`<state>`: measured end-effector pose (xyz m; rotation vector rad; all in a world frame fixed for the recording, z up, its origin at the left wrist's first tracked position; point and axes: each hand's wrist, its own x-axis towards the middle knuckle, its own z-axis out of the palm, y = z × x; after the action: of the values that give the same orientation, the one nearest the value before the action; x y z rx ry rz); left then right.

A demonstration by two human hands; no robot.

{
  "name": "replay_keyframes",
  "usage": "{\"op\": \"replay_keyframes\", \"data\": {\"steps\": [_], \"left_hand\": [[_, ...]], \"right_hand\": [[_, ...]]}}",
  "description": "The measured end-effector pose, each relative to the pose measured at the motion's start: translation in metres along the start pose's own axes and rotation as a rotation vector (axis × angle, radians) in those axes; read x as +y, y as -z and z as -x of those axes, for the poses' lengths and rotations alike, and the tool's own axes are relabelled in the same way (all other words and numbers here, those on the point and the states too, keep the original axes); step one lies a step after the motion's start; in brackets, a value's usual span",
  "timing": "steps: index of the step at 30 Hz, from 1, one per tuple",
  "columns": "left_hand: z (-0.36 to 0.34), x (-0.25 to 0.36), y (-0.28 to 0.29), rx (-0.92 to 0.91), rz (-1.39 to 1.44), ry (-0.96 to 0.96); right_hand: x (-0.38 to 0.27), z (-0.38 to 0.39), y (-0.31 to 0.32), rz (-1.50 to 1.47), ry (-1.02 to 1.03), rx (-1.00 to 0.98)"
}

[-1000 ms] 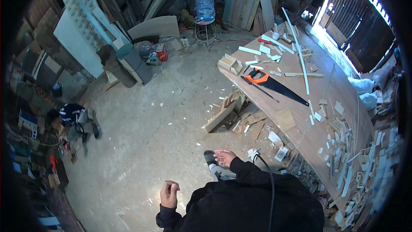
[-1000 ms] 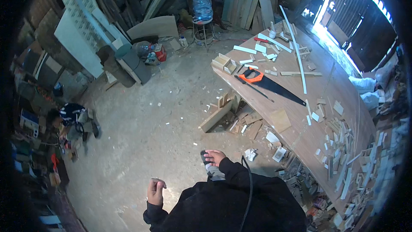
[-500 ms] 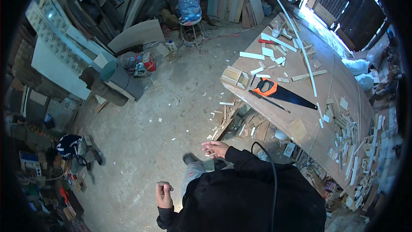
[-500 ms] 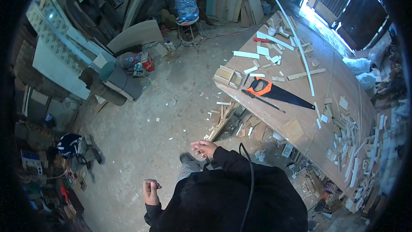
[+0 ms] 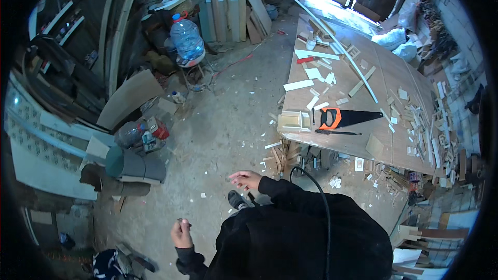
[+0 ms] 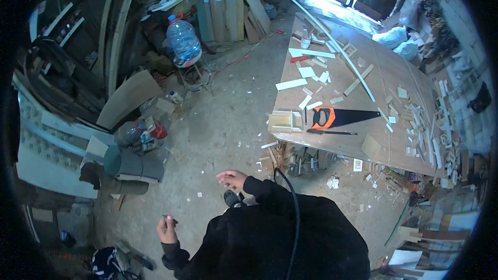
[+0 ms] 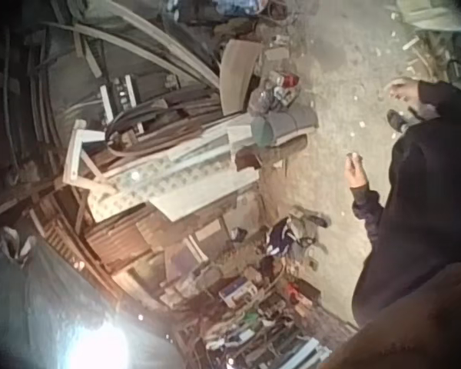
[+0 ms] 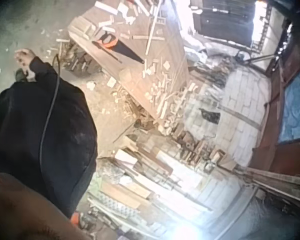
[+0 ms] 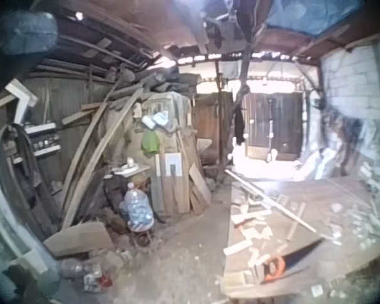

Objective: The person applies adhesive to small pieces using a stick, attaches them to a wooden structure, sands pieces with a sanding block, and joins parts together by hand.

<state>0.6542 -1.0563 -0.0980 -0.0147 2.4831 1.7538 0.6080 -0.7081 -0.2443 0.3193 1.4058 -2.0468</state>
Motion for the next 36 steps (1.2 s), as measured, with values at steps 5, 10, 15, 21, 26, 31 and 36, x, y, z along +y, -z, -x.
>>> {"op": "replay_keyframes", "data": {"steps": [5, 10, 15, 21, 26, 31, 36], "left_hand": [[-0.152, 0.009, 0.029, -0.196, -0.237, -0.093], [-0.262, 0.047, -0.034, -0.432, -0.04, -0.211], [-0.329, 0.069, -0.108, -0.698, -0.041, -0.198], [-0.434, 0.092, -0.158, -0.792, -0.287, -0.147], [-0.531, 0.119, -0.208, -0.884, -0.346, -0.276], [-0.58, 0.16, -0.293, -1.039, -0.29, -0.263], [-0.619, 0.172, -0.386, -1.419, -0.425, -0.429]], "right_hand": [[-0.038, -0.033, -0.025, -0.035, 0.143, 0.166], [-0.067, -0.072, 0.002, -0.23, 0.184, 0.241], [-0.121, -0.132, 0.03, -0.321, 0.227, 0.273], [-0.207, -0.203, 0.091, -0.254, 0.343, 0.203], [-0.268, -0.214, 0.15, -0.204, 0.438, 0.259], [-0.286, -0.182, 0.199, -0.353, 0.479, 0.426], [-0.277, -0.164, 0.232, -0.506, 0.623, 0.628]]}}
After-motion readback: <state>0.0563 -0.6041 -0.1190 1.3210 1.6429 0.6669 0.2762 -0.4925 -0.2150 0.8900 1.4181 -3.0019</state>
